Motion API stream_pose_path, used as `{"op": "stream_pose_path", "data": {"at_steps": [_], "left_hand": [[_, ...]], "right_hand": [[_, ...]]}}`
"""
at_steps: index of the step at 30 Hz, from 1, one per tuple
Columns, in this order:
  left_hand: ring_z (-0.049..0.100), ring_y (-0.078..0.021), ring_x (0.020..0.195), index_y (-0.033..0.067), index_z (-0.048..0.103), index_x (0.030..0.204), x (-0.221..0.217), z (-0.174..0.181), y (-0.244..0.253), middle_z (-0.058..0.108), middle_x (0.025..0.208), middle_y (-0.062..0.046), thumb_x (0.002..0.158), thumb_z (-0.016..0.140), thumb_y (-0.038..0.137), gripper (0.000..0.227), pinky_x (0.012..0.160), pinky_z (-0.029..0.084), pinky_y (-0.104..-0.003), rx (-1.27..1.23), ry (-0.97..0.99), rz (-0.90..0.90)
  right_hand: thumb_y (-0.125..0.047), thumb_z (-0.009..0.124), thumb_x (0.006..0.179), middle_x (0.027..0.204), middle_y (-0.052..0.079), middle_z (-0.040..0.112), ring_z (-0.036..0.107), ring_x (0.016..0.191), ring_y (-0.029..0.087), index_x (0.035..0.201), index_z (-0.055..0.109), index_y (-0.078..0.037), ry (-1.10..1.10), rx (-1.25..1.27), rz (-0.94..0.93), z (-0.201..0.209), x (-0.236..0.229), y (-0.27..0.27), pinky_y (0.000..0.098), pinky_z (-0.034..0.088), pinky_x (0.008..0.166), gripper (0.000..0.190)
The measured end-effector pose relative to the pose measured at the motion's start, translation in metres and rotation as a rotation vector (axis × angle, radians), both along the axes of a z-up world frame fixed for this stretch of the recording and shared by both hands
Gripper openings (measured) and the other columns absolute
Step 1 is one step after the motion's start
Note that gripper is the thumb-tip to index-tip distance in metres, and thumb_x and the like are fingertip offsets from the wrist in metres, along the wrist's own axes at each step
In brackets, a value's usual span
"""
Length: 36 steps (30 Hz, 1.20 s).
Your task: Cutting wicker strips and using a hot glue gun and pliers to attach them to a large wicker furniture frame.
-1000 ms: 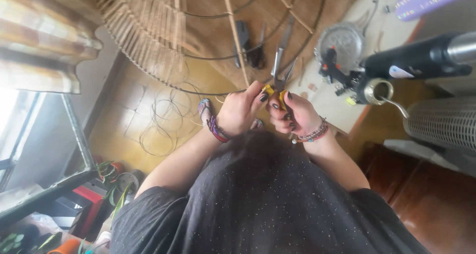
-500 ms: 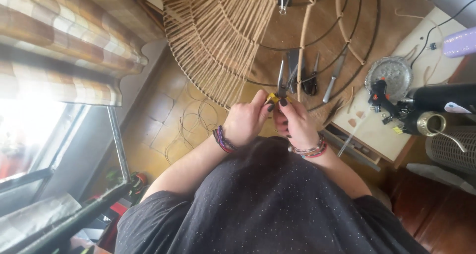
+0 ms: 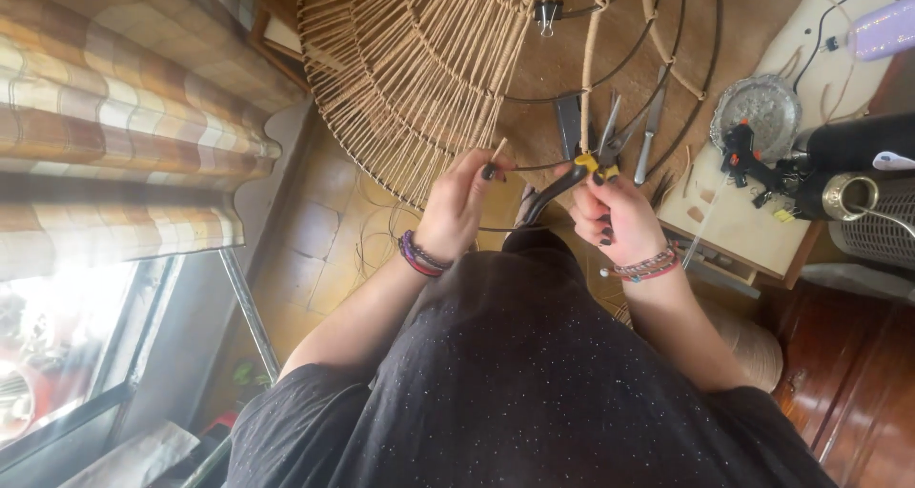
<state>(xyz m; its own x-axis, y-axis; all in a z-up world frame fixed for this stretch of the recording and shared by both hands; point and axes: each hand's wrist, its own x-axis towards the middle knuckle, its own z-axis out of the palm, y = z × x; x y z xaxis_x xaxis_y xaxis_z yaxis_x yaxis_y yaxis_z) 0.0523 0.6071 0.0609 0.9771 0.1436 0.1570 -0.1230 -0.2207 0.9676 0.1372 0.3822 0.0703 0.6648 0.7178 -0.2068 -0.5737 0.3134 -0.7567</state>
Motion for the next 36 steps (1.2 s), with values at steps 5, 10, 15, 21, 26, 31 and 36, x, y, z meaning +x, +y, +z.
{"op": "stream_pose_path", "data": {"at_steps": [5, 10, 15, 21, 26, 31, 36], "left_hand": [[0.058, -0.0183, 0.061, 0.0112, 0.071, 0.109, 0.006, 0.009, 0.002, 0.059, 0.064, -0.002, 0.107, 0.044, 0.01, 0.027, 0.066, 0.054, -0.033, -0.13, 0.017, 0.017], [0.051, -0.0112, 0.057, 0.0166, 0.071, 0.109, 0.016, 0.013, -0.002, 0.053, 0.057, 0.004, 0.109, 0.042, 0.016, 0.028, 0.064, 0.052, -0.026, -0.209, 0.043, 0.028], [0.055, -0.0133, 0.05, 0.0123, 0.071, 0.102, 0.021, 0.019, -0.006, 0.057, 0.054, 0.001, 0.108, 0.045, 0.013, 0.027, 0.058, 0.052, -0.026, -0.187, -0.017, -0.021], [0.056, -0.0148, 0.05, 0.0139, 0.07, 0.102, 0.021, 0.023, -0.01, 0.059, 0.055, 0.001, 0.109, 0.045, 0.015, 0.026, 0.057, 0.053, -0.027, -0.138, -0.046, -0.06], [0.06, -0.0197, 0.051, 0.0135, 0.069, 0.101, 0.019, 0.023, -0.016, 0.061, 0.056, 0.0, 0.108, 0.046, 0.015, 0.024, 0.057, 0.055, -0.03, -0.057, -0.066, -0.062], [0.064, -0.0237, 0.052, 0.0101, 0.068, 0.097, 0.019, 0.021, -0.025, 0.063, 0.057, -0.002, 0.105, 0.05, 0.01, 0.02, 0.056, 0.056, -0.032, 0.082, -0.109, -0.075], [0.064, -0.0238, 0.05, 0.0066, 0.068, 0.095, 0.016, 0.02, -0.035, 0.065, 0.056, -0.002, 0.102, 0.052, 0.006, 0.018, 0.053, 0.055, -0.033, 0.101, -0.059, -0.051]], "right_hand": [[-0.03, 0.059, 0.105, 0.1, 0.01, 0.065, 0.066, 0.087, 0.023, 0.109, 0.058, -0.009, 0.324, -0.25, -0.097, -0.058, 0.003, -0.025, 0.0319, 0.052, 0.067, 0.022], [-0.014, 0.057, 0.1, 0.114, 0.016, 0.072, 0.072, 0.106, 0.03, 0.121, 0.053, -0.01, 0.407, -0.125, 0.041, -0.075, 0.007, -0.034, 0.043, 0.054, 0.09, 0.022], [0.001, 0.057, 0.077, 0.078, 0.01, 0.069, 0.068, 0.08, 0.026, 0.088, 0.072, -0.001, -0.699, -0.852, 0.198, 0.002, 0.026, -0.017, 0.0361, 0.046, 0.077, 0.019], [0.004, 0.06, 0.081, 0.117, 0.015, 0.064, 0.067, 0.11, 0.038, 0.14, 0.057, -0.007, -1.132, -1.157, 0.201, -0.011, 0.044, -0.036, 0.0459, 0.054, 0.094, 0.06], [0.015, 0.056, 0.079, 0.126, 0.021, 0.059, 0.065, 0.114, 0.043, 0.14, 0.054, 0.0, -1.161, -1.009, 0.202, 0.022, 0.032, -0.024, 0.048, 0.055, 0.094, 0.063], [0.016, 0.06, 0.081, 0.121, 0.018, 0.059, 0.068, 0.104, 0.04, 0.134, 0.057, 0.002, -1.383, -0.968, 0.128, 0.004, 0.026, -0.028, 0.0456, 0.06, 0.085, 0.055], [-0.009, 0.066, 0.081, 0.087, -0.006, 0.062, 0.069, 0.08, 0.015, 0.107, 0.071, -0.021, -1.83, -1.255, -0.076, -0.057, 0.036, -0.042, 0.0274, 0.054, 0.067, 0.029]]}}
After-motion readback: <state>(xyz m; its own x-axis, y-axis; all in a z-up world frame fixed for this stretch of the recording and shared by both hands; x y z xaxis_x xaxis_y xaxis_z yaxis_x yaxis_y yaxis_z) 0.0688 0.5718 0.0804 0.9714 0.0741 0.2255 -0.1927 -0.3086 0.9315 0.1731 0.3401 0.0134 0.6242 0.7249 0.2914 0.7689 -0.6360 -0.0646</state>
